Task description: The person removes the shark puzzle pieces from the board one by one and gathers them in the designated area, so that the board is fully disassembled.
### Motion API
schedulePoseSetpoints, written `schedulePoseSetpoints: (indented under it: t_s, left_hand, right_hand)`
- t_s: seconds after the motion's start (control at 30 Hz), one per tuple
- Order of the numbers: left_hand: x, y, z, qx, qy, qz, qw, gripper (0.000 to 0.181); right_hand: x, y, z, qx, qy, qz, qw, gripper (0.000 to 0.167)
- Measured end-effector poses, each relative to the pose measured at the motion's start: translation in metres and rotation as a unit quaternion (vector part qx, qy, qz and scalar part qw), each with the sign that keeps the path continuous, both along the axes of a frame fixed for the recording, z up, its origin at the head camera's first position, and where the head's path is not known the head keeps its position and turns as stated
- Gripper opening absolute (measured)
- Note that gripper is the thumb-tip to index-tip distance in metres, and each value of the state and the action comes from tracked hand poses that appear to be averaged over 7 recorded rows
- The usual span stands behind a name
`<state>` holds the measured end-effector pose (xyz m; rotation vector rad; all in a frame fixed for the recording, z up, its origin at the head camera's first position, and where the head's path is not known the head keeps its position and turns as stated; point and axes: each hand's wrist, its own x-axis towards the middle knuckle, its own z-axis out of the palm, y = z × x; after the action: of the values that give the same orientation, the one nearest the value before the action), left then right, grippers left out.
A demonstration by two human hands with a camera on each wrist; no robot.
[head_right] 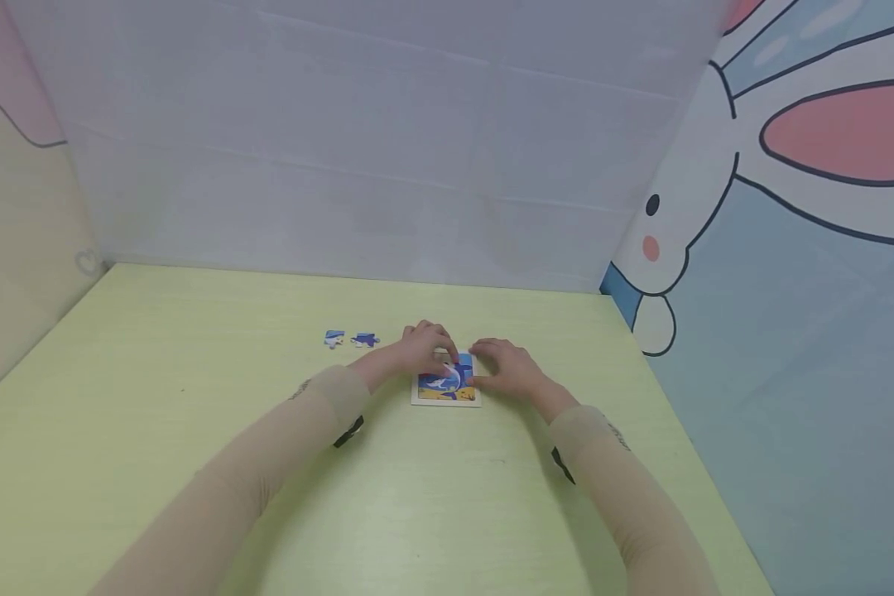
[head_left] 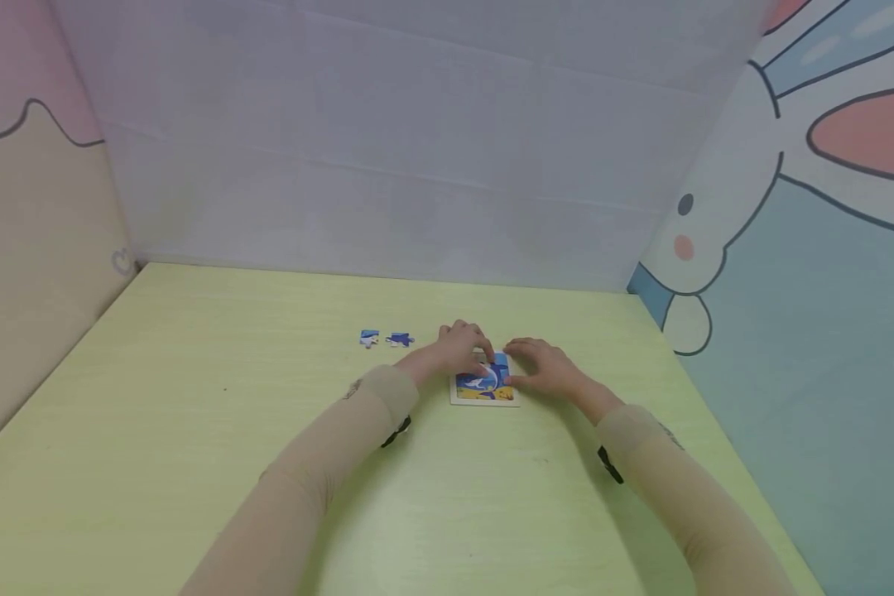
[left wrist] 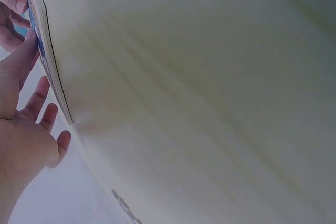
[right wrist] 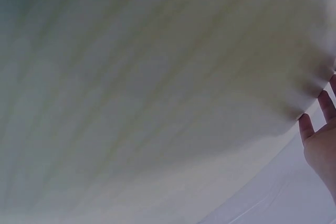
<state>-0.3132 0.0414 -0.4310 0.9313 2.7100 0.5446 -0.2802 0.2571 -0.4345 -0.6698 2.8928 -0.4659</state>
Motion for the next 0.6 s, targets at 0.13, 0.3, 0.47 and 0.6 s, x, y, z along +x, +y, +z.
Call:
schedulePoseSetpoints:
  t_s: [0.13, 0.3, 0.47, 0.6]
  left_hand:
    - [0.0005, 0.0004, 0.0001, 0.004, -0.003, 0.001, 1.0, 0.028]
    - [-0.0023, 0.0015, -0.0024, 0.009, 0.013, -0.008, 0.9998, 0.026]
    - [-0.0053, 0.0017, -0.0037, 0.022, 0.03, -0.022, 0.999, 0.026]
    - [-0.0069, 0.0012, -0.0047, 0.044, 0.03, -0.021, 0.9984, 0.026]
  right_hand:
    - [-0.0003, 0.0008, -0.0013, -0.006, -0.002, -0.004, 1.0, 0.065]
    - [-0.0015, 0.0014, -0.0036, -0.013, -0.007, -0.011, 0.9998, 0.066]
    - [-0.0021, 0.0012, -0.0043, -0.015, -0.006, -0.011, 0.9998, 0.067]
    - [-0.0026, 0.0012, -0.0037, -0.015, -0.005, -0.011, 0.9998, 0.068]
